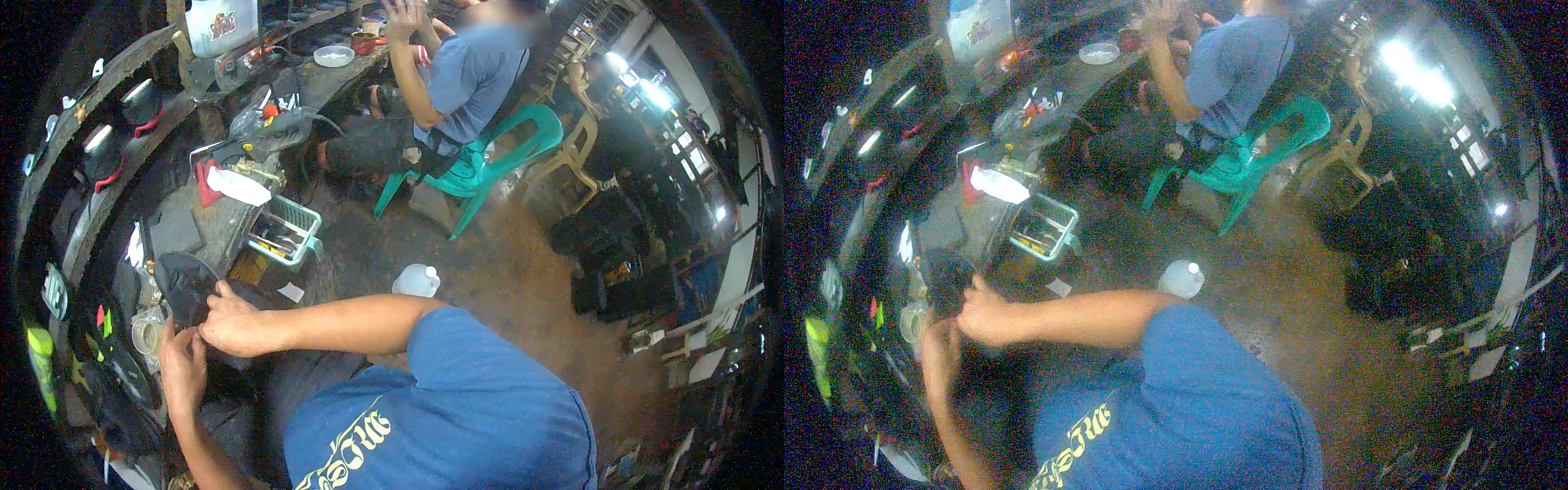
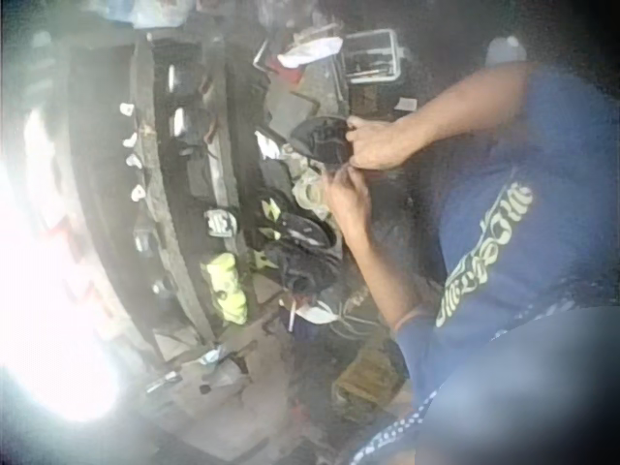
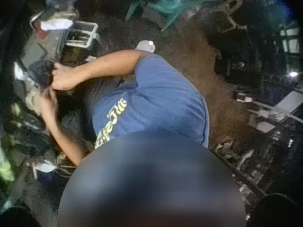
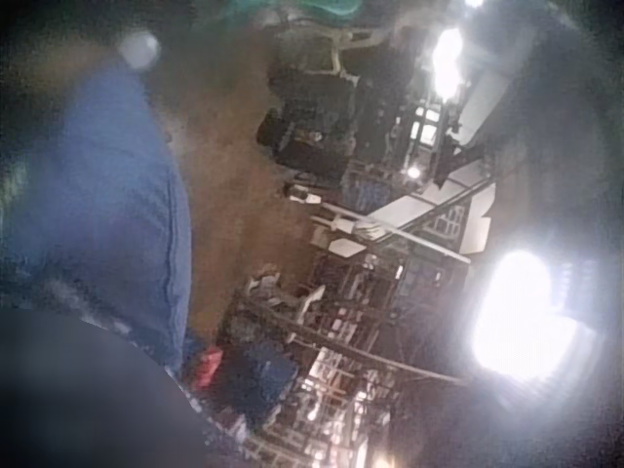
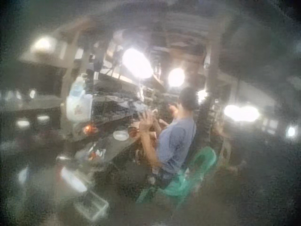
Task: The person uses a knife to trim the sole of a black sneaker, then applies glue to the sole with a brush. They handle both shoes, inspecting and repositioning them on the workbench.
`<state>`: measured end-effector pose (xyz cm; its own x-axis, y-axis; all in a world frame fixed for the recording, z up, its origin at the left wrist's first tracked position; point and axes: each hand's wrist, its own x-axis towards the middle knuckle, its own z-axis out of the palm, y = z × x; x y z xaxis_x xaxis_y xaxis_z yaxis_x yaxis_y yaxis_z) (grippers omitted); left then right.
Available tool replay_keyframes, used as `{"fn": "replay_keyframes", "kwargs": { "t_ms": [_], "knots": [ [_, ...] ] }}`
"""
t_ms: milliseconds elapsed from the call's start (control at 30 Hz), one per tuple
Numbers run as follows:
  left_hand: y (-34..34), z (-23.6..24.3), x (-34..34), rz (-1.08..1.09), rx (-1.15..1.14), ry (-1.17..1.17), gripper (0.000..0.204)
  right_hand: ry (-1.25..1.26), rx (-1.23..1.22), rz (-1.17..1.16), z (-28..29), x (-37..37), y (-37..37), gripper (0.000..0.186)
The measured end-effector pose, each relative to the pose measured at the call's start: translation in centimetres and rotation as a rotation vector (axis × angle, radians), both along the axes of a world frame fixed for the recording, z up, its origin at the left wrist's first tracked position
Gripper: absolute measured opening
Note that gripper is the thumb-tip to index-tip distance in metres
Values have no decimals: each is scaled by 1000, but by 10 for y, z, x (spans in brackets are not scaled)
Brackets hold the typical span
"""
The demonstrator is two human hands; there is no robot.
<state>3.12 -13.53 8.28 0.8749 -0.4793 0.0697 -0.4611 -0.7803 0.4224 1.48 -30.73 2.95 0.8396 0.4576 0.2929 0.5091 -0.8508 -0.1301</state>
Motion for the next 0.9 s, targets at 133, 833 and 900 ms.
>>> {"fn": "replay_keyframes", "kwargs": {
  "t_ms": [133, 833, 900],
  "knots": [
    [-7, 8, -7, 26, 43, 31, 26, -15, 139, -73, 1, 1, -1, 14],
    [-31, -41, -29, 164, -82, -93, 27, 166, 446, 79, 26, -5, -24, 17],
    [-29, -38, -30, 101, -147, -135, 24, 137, 538, 70, 31, -5, -31, 17]
  ]
}}
